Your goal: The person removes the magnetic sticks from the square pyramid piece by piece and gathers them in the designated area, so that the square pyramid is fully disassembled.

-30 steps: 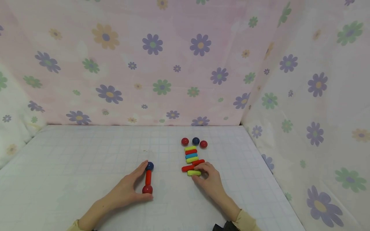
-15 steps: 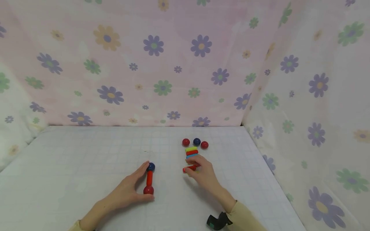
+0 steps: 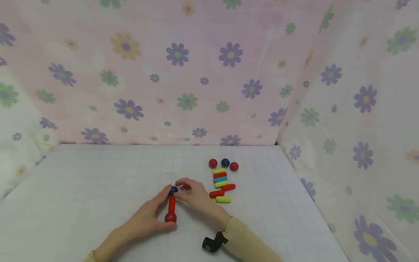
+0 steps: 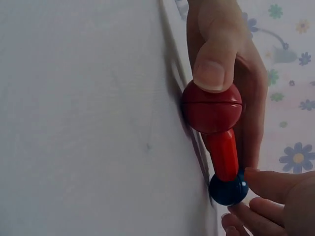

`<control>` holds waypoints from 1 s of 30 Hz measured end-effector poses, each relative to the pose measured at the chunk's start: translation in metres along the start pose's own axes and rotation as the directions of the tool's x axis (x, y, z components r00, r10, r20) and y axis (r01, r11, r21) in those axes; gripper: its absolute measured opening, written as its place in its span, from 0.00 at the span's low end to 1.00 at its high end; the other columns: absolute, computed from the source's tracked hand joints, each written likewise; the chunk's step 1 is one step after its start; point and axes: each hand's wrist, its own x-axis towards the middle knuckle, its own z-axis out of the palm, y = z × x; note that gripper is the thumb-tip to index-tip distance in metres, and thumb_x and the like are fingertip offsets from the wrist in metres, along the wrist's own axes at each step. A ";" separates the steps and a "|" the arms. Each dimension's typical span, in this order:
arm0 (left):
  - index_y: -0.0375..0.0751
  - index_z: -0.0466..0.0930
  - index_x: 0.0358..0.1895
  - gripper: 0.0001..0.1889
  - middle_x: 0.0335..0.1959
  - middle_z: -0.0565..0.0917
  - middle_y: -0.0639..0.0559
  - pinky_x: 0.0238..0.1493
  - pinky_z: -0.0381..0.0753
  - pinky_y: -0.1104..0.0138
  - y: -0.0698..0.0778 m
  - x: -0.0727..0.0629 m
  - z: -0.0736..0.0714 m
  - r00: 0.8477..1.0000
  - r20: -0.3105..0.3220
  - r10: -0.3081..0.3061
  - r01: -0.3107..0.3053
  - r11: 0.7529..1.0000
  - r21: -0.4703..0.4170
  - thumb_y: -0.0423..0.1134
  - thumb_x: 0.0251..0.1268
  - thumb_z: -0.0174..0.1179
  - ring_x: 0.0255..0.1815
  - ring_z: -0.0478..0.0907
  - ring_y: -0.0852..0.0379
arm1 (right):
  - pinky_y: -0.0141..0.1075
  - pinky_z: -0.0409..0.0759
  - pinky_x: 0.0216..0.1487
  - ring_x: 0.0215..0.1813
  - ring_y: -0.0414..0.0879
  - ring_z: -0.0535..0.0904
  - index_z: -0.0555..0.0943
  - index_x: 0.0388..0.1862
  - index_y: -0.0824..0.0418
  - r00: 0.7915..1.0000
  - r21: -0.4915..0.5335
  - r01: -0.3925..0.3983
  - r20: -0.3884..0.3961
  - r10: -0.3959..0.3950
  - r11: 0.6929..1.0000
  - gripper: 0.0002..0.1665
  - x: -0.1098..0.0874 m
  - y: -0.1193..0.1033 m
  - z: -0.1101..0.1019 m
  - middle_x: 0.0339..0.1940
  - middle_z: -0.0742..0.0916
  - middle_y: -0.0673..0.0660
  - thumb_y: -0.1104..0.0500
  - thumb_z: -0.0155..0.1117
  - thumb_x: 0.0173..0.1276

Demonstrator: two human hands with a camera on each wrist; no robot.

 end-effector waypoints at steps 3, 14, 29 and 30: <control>0.50 0.48 0.81 0.59 0.82 0.51 0.56 0.74 0.62 0.43 0.001 -0.001 0.000 1.000 0.001 0.009 -0.009 1.000 0.004 0.65 0.49 0.73 0.80 0.54 0.48 | 0.41 0.79 0.62 0.57 0.44 0.80 0.78 0.64 0.49 1.000 -0.002 -0.005 0.012 0.005 1.000 0.24 0.003 0.006 0.005 0.57 0.85 0.46 0.52 0.66 0.71; 0.47 0.54 0.80 0.56 0.81 0.55 0.59 0.74 0.62 0.45 0.000 -0.002 -0.002 0.999 0.016 0.035 -0.035 0.999 0.012 0.62 0.50 0.73 0.80 0.56 0.50 | 0.35 0.79 0.57 0.52 0.44 0.80 0.81 0.61 0.49 0.999 -0.032 0.050 0.004 -0.050 0.998 0.22 0.002 0.016 0.002 0.51 0.86 0.46 0.51 0.69 0.68; 0.46 0.81 0.60 0.26 0.62 0.81 0.54 0.65 0.77 0.49 -0.004 0.002 -0.015 0.997 -0.077 0.006 -0.007 1.000 -0.016 0.44 0.57 0.73 0.64 0.78 0.51 | 0.29 0.76 0.35 0.35 0.41 0.75 0.80 0.45 0.51 0.992 -0.193 -0.078 -0.108 0.058 0.978 0.20 -0.028 0.016 -0.018 0.32 0.81 0.46 0.46 0.76 0.59; 0.46 0.81 0.59 0.25 0.60 0.83 0.54 0.64 0.78 0.51 -0.003 0.002 -0.015 0.995 -0.102 0.005 -0.007 1.000 -0.023 0.43 0.56 0.74 0.62 0.79 0.52 | 0.28 0.75 0.34 0.34 0.41 0.74 0.81 0.44 0.51 0.993 -0.209 -0.064 -0.111 0.042 0.976 0.19 -0.030 0.016 -0.018 0.31 0.80 0.45 0.46 0.77 0.59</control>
